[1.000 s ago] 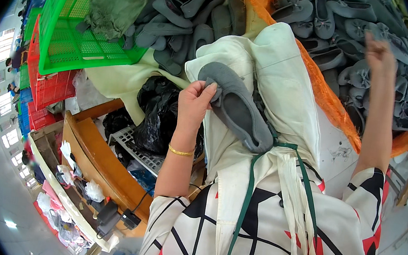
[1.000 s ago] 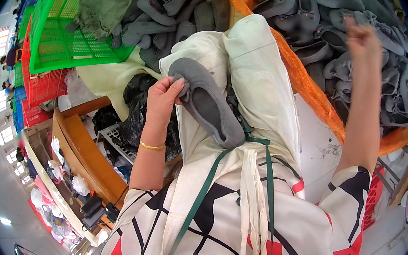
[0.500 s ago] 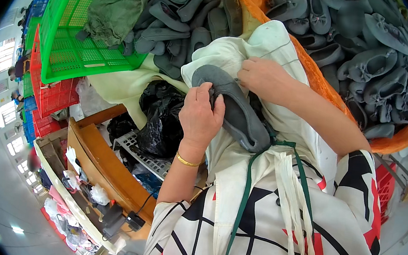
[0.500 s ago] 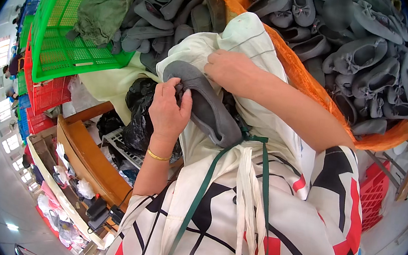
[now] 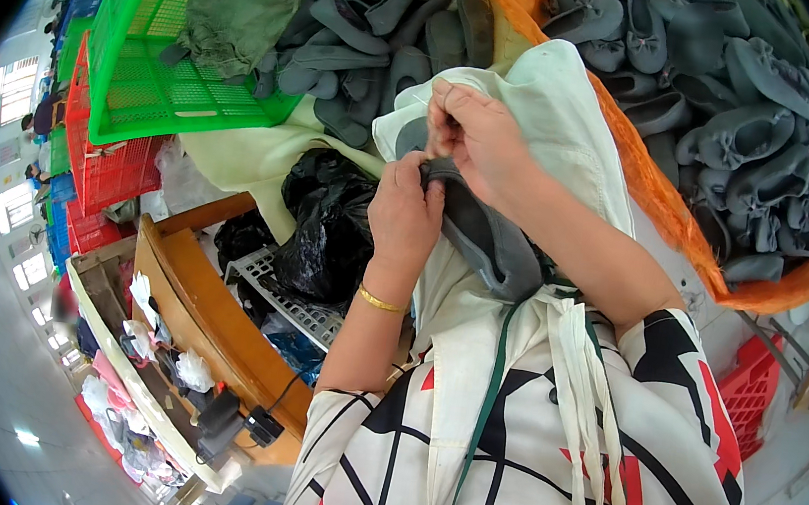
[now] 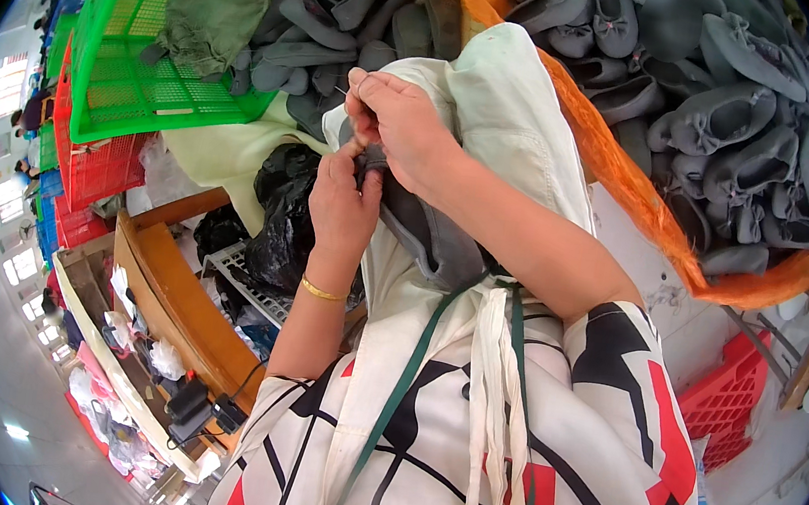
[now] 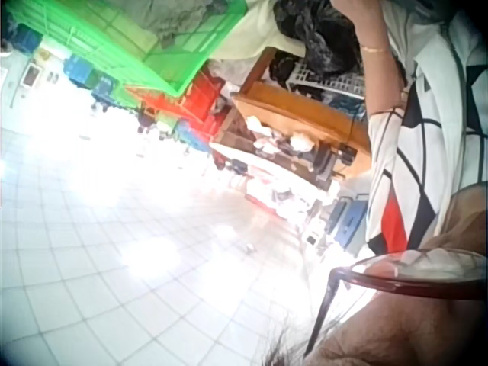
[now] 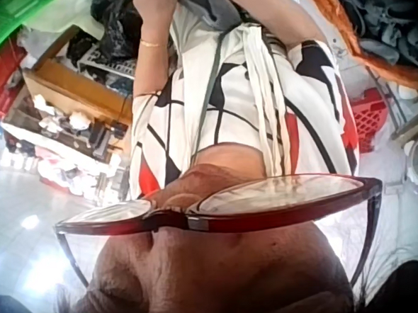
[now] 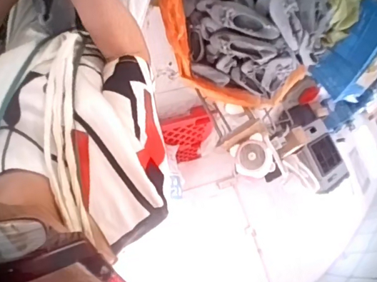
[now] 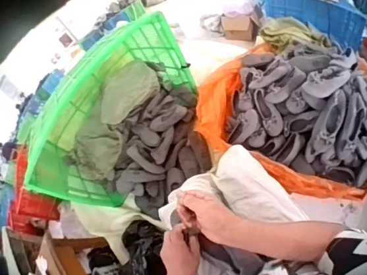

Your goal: The person is sewing a grey slip-on shoe by hand using a needle and thread. They repeatedly insert the needle into the shoe's upper fabric and pull the thread through to secure the material. The person handles the shoe and thread continuously throughout the clip.

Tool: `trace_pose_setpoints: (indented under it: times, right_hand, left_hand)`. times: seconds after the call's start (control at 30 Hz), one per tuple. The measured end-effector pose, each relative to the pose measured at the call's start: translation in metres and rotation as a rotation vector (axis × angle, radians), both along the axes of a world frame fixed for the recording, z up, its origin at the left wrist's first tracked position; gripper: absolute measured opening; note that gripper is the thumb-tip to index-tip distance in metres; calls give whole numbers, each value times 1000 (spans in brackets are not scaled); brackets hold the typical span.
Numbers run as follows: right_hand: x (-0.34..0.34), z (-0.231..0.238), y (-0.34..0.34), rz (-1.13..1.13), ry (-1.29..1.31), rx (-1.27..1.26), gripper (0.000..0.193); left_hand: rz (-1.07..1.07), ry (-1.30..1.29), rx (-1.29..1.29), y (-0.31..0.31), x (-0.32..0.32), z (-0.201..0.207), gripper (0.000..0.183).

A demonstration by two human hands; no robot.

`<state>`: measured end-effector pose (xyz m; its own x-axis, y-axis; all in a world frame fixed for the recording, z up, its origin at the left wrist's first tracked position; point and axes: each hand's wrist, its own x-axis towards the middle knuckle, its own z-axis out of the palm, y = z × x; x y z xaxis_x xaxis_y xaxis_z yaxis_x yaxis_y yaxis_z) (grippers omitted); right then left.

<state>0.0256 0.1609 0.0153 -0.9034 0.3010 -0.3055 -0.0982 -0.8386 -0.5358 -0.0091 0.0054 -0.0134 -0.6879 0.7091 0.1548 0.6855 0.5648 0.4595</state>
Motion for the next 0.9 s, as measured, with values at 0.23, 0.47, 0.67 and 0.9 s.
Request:
trace_pose_setpoints:
  times: [0.23, 0.47, 0.67, 0.9]
  right_hand:
    - [29, 46, 10, -111, 130, 39, 28]
    - [104, 63, -31, -65, 78, 218, 28]
    - [141, 36, -3, -120, -2, 1142, 17]
    - [150, 52, 31, -447, 153, 1973, 18]
  left_hand:
    - [-224, 208, 72, 12, -22, 23, 45]
    - [-508, 69, 160, 23, -1, 40, 22]
    - [-501, -365, 19, 15, 37, 10, 30]
    - [-175, -977, 106, 32, 41, 41, 15]
